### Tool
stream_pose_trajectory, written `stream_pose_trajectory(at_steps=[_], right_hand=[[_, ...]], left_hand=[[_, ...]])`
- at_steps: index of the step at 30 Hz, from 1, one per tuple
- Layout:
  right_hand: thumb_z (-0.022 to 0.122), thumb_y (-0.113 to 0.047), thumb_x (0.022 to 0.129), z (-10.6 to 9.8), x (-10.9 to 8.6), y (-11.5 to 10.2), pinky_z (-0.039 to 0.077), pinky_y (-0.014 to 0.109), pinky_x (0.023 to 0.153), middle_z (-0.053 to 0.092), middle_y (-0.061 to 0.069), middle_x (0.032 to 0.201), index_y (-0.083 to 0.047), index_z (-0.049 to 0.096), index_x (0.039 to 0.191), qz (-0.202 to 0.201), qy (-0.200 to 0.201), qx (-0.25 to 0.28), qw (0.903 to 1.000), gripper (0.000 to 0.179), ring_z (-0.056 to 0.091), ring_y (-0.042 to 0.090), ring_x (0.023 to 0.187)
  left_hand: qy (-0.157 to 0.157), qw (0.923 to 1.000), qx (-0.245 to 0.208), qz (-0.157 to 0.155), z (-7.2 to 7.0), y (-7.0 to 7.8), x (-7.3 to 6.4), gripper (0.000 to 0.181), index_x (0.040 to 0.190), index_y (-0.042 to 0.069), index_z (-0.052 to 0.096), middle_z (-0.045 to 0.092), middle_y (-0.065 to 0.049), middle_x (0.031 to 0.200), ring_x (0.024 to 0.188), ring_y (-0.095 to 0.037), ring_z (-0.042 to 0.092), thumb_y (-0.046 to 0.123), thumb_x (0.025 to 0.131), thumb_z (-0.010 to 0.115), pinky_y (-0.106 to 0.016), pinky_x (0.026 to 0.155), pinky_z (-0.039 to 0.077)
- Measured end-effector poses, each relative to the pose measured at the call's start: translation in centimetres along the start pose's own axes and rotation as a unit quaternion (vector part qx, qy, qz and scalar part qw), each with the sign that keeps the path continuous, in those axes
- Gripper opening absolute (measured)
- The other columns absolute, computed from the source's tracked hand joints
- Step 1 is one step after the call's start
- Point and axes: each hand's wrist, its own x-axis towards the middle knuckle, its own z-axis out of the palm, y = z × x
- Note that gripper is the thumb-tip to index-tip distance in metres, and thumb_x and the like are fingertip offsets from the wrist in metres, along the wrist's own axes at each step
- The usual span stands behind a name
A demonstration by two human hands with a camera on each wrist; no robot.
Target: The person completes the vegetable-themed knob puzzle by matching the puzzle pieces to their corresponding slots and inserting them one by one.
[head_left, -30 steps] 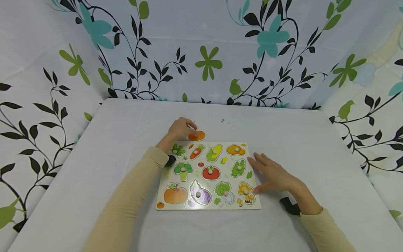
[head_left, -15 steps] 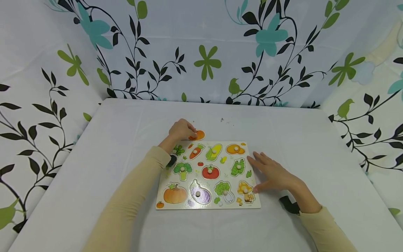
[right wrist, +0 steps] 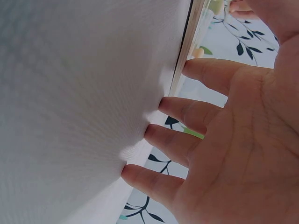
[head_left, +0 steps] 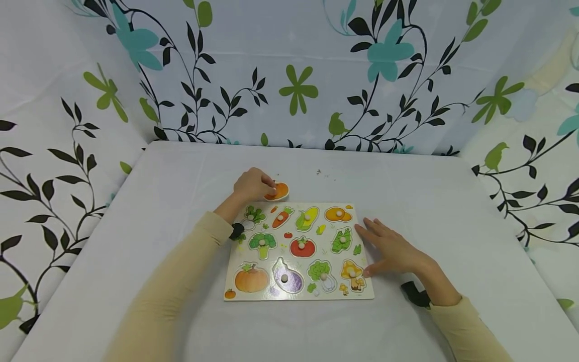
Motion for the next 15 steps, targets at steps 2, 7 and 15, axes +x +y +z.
stream_pose_trajectory(at_steps=[2,7,15], right_hand=[[0.086,-0.046,0.067,-0.1,0.0,0.0,0.021,0.072,0.11,0.023,0.027,0.158,-0.005,0.034,0.151,0.003,-0.002,-0.001,1.0,0.107,0.015,0.052,0.145],[0.086,-0.044,0.067,-0.2,-0.2,-0.1,0.022,0.073,0.109,0.024,0.028,0.158,-0.004,0.034,0.151,0.001,-0.001,-0.002,1.0,0.106,0.016,0.052,0.145],[0.085,-0.044,0.067,-0.2,-0.1,-0.2,0.022,0.073,0.109,0.023,0.028,0.158,-0.004,0.034,0.151,-0.007,0.0,-0.002,1.0,0.106,0.016,0.053,0.144]], left_hand=[[0.0,1.0,0.004,0.002,-0.5,-0.2,-0.5,0.022,0.102,0.012,0.076,0.07,-0.007,0.116,0.096,-0.024,0.062,0.029,0.088,0.072,-0.029,0.071,0.047],[-0.004,0.9998,0.018,0.003,-1.5,-0.8,-1.9,0.022,0.102,0.013,0.076,0.071,-0.005,0.116,0.097,-0.023,0.063,0.029,0.089,0.072,-0.03,0.072,0.048],[-0.017,0.9994,0.027,0.016,-2.2,-0.9,-5.4,0.018,0.1,0.013,0.078,0.074,-0.005,0.107,0.09,-0.022,0.063,0.026,0.087,0.074,-0.03,0.07,0.046]])
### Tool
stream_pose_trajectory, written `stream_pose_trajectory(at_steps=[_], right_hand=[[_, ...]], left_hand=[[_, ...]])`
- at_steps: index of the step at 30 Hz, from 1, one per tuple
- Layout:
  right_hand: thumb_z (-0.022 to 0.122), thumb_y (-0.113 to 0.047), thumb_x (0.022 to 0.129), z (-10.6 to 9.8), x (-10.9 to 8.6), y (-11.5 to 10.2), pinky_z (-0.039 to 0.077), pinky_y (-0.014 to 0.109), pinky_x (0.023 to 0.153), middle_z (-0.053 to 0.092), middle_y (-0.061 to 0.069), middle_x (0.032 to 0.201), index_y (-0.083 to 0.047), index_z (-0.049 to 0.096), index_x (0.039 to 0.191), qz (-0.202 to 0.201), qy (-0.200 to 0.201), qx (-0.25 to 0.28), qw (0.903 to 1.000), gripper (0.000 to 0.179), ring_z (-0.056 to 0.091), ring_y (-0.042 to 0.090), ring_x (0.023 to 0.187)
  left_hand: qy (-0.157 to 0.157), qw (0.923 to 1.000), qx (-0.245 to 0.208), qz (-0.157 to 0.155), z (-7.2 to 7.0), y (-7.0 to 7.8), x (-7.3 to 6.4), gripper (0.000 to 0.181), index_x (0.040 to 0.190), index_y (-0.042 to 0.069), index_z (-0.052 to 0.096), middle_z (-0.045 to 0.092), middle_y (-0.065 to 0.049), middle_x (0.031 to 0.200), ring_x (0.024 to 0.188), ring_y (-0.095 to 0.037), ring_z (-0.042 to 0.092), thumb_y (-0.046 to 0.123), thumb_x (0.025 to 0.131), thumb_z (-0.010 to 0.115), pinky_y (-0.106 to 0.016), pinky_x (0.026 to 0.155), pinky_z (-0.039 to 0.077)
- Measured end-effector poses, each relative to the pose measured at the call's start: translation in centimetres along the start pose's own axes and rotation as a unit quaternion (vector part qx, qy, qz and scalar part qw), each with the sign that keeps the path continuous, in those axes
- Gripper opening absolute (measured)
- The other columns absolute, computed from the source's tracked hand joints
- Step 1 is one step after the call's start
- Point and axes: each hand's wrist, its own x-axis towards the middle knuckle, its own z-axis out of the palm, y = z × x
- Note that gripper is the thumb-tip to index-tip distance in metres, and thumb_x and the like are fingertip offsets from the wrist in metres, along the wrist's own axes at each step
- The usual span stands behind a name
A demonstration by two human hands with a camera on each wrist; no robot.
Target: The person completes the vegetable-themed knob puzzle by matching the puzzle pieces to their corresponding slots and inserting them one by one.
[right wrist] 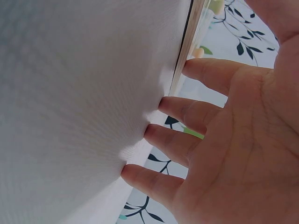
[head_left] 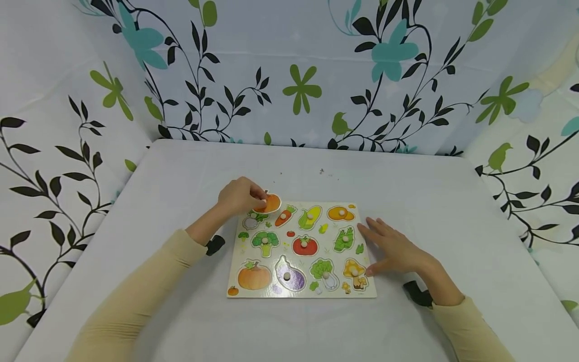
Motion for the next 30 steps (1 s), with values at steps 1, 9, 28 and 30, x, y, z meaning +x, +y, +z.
stream_pose_trajectory(at_steps=[1,9,28,30], right_hand=[[0.085,-0.045,0.068,0.0,0.0,0.0,0.022,0.073,0.109,0.023,0.028,0.158,-0.004,0.034,0.151,0.0,0.0,0.0,1.0,0.106,0.016,0.053,0.144],[0.086,-0.043,0.068,-0.2,0.1,-0.1,0.021,0.074,0.109,0.023,0.027,0.158,-0.005,0.034,0.151,0.005,-0.002,0.001,1.0,0.106,0.015,0.052,0.145],[0.086,-0.043,0.067,-0.1,0.1,-0.1,0.02,0.073,0.109,0.023,0.028,0.158,-0.005,0.034,0.151,0.009,-0.006,0.002,0.9999,0.106,0.015,0.052,0.145],[0.086,-0.043,0.067,0.0,0.2,-0.1,0.02,0.074,0.109,0.023,0.028,0.158,-0.005,0.034,0.151,0.01,-0.006,0.002,0.9999,0.106,0.015,0.052,0.145]], left_hand=[[-0.001,1.0,0.003,0.004,0.0,0.0,-0.5,0.018,0.099,0.013,0.078,0.074,-0.005,0.104,0.088,-0.021,0.062,0.025,0.086,0.074,-0.029,0.069,0.045],[-0.029,0.9987,0.027,0.032,0.7,-0.5,-4.0,0.011,0.092,0.014,0.079,0.065,0.002,0.076,0.068,-0.014,0.052,0.021,0.083,0.076,-0.022,0.054,0.035],[-0.065,0.9952,0.0,0.072,2.9,-3.1,-11.2,0.009,0.075,0.018,0.076,0.056,0.01,0.059,0.057,-0.007,0.048,0.009,0.073,0.078,-0.021,0.05,0.034],[-0.065,0.9949,0.002,0.076,3.2,-3.1,-11.4,0.009,0.073,0.018,0.075,0.056,0.011,0.059,0.057,-0.006,0.048,0.009,0.072,0.078,-0.021,0.05,0.035]])
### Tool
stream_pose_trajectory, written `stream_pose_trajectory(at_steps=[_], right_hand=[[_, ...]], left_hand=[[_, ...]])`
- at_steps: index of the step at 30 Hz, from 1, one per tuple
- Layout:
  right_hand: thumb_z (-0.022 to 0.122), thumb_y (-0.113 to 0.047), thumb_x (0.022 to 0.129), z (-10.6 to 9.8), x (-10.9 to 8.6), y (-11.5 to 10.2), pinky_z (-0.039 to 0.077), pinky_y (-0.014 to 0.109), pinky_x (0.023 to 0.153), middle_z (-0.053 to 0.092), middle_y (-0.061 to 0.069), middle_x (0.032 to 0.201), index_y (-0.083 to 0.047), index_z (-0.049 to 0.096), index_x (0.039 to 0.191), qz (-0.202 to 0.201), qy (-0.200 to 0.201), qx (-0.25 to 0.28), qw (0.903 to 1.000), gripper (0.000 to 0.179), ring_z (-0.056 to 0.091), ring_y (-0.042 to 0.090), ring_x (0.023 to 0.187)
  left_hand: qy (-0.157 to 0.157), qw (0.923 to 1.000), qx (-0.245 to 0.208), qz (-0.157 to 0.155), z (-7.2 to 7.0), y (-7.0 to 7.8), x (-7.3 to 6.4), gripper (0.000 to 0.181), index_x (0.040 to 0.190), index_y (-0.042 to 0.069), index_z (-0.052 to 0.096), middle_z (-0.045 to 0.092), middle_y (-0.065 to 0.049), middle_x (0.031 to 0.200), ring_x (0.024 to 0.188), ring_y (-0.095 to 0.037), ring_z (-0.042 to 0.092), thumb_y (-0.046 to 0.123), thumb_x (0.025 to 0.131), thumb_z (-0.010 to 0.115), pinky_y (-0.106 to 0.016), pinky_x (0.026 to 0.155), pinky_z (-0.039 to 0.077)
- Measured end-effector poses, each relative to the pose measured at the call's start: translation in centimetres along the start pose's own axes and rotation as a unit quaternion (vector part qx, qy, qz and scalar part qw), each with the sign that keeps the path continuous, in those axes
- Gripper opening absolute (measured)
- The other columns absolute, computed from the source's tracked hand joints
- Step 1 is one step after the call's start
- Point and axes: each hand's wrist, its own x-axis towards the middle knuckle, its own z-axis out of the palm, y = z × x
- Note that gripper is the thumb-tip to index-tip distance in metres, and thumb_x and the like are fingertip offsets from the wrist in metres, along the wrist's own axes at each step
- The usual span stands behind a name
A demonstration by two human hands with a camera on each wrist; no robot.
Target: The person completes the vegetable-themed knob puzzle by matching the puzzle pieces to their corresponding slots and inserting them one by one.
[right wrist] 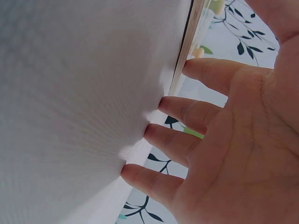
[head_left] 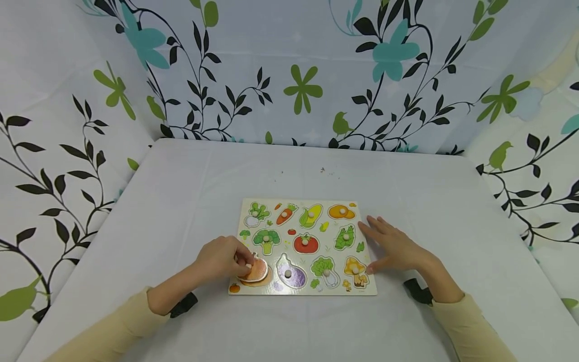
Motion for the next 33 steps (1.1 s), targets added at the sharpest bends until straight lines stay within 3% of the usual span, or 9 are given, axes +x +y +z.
stream_pose_trajectory(at_steps=[16,27,33], right_hand=[[0.086,-0.043,0.067,0.1,0.0,0.0,0.02,0.074,0.109,0.022,0.028,0.158,-0.004,0.034,0.151,-0.009,0.001,0.003,1.0,0.106,0.014,0.053,0.145],[0.086,-0.044,0.067,0.3,0.1,0.1,0.02,0.073,0.11,0.022,0.027,0.159,-0.006,0.034,0.152,-0.002,0.0,0.006,1.0,0.107,0.014,0.052,0.145],[0.086,-0.045,0.067,0.2,0.1,0.1,0.019,0.073,0.11,0.021,0.026,0.159,-0.007,0.033,0.152,0.001,-0.005,0.015,0.9999,0.108,0.013,0.052,0.145]], left_hand=[[-0.003,1.0,0.004,0.004,1.1,0.2,-0.3,0.01,0.072,0.018,0.074,0.055,0.01,0.057,0.054,-0.005,0.048,0.009,0.072,0.079,-0.021,0.049,0.036],[0.0,0.9997,-0.008,-0.024,1.5,0.6,-0.5,0.012,0.072,0.017,0.074,0.054,0.008,0.058,0.054,-0.007,0.048,0.007,0.073,0.081,-0.021,0.049,0.036],[0.016,0.9999,-0.003,-0.005,1.7,0.1,-1.0,0.009,0.079,0.016,0.074,0.054,0.009,0.06,0.056,-0.006,0.047,0.012,0.074,0.08,-0.02,0.051,0.035]])
